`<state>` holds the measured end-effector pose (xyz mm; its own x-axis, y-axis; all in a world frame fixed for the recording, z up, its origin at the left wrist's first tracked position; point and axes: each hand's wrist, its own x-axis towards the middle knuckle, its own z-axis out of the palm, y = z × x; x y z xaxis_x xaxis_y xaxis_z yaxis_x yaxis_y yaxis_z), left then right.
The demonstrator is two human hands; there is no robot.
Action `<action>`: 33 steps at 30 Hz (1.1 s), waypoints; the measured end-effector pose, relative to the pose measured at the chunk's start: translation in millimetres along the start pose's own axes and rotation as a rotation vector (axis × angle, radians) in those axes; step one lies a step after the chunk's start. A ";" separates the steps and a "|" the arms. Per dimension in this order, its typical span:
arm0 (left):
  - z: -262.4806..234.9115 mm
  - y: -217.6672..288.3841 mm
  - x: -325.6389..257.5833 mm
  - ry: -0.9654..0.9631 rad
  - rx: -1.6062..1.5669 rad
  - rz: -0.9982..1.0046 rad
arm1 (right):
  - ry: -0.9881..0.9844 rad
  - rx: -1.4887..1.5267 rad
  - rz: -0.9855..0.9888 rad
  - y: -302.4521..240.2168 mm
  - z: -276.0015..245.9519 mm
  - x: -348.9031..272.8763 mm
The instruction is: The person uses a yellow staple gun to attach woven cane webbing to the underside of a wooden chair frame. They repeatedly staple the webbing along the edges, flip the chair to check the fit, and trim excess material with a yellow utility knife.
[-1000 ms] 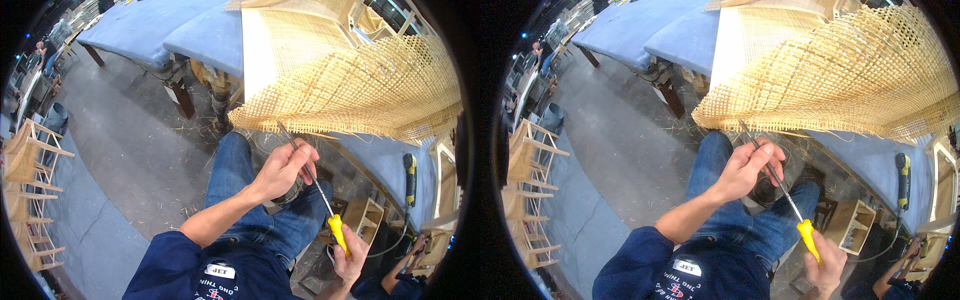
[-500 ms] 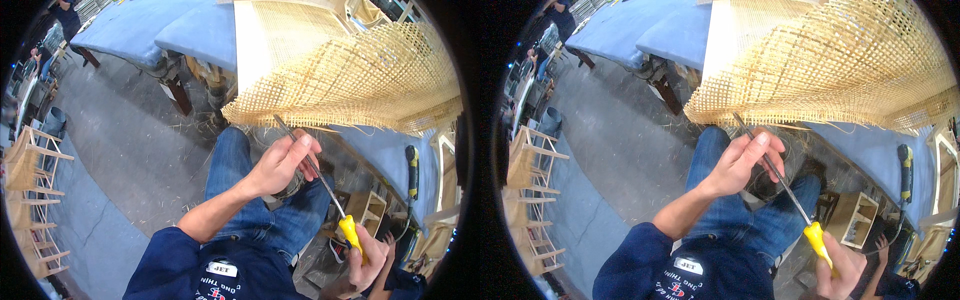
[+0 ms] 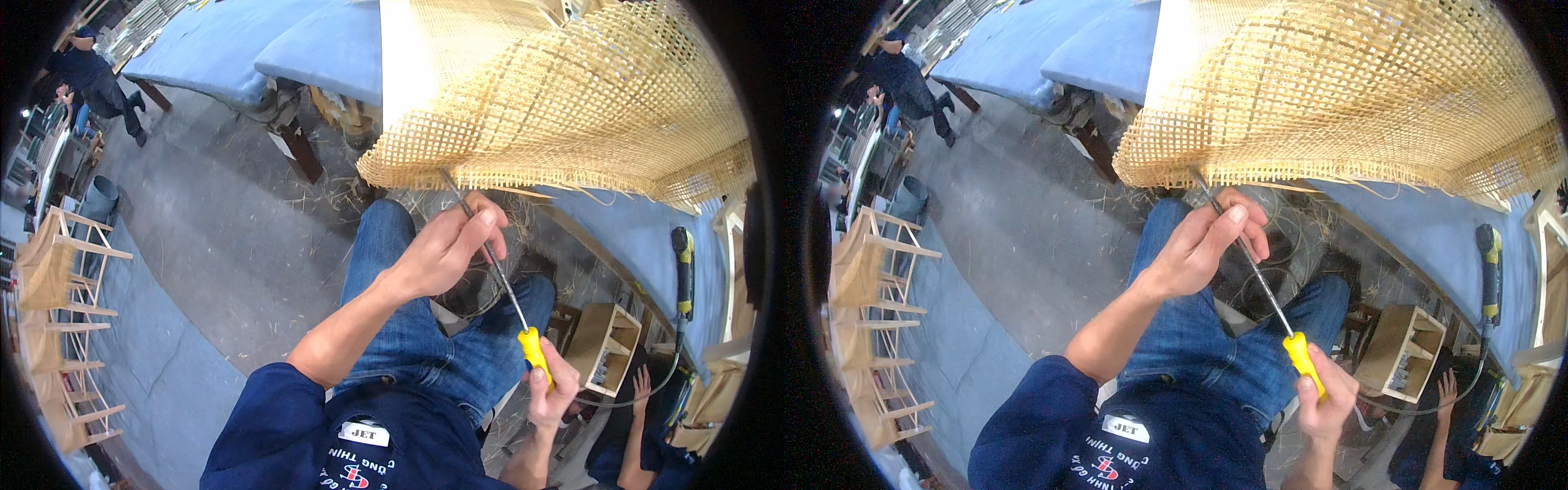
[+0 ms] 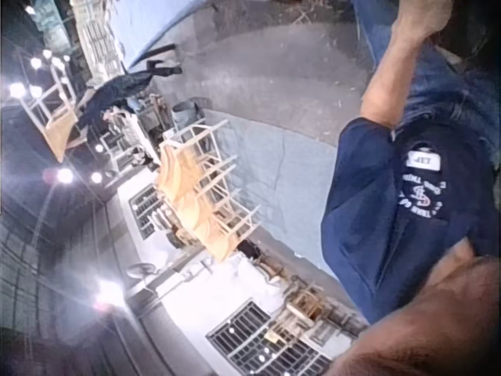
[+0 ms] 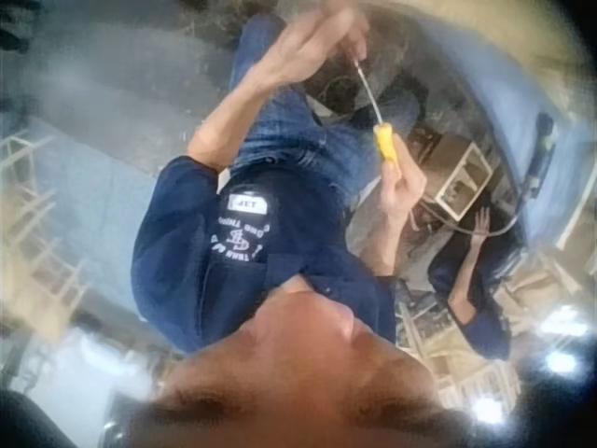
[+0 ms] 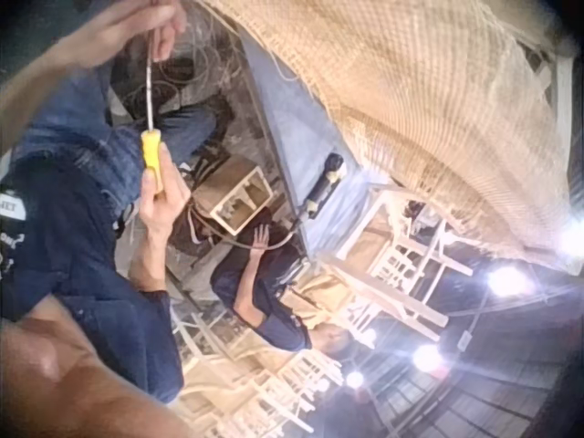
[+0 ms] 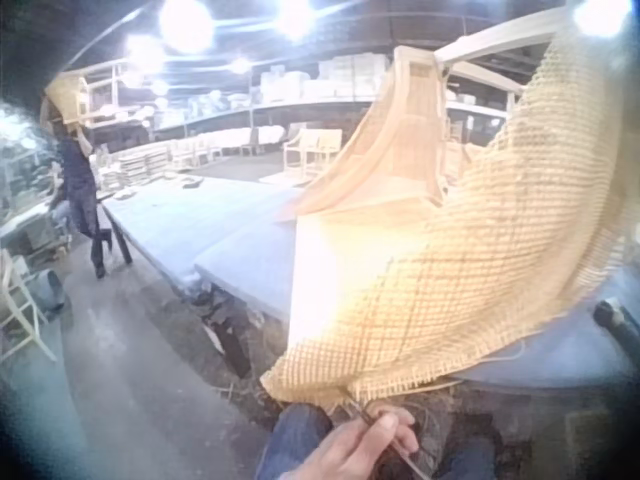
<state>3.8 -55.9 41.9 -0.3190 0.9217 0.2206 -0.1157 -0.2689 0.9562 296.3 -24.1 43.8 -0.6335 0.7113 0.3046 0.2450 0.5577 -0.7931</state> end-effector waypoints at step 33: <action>14.4 4.8 0.9 -0.023 -0.186 -0.041 | -0.246 -0.300 0.080 -68.0 -81.3 47.0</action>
<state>16.5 -52.3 49.4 -0.2887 0.9387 0.1885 -0.3010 -0.2759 0.9128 309.5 6.2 154.9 -0.7517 0.6542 0.0835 0.4815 0.6310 -0.6083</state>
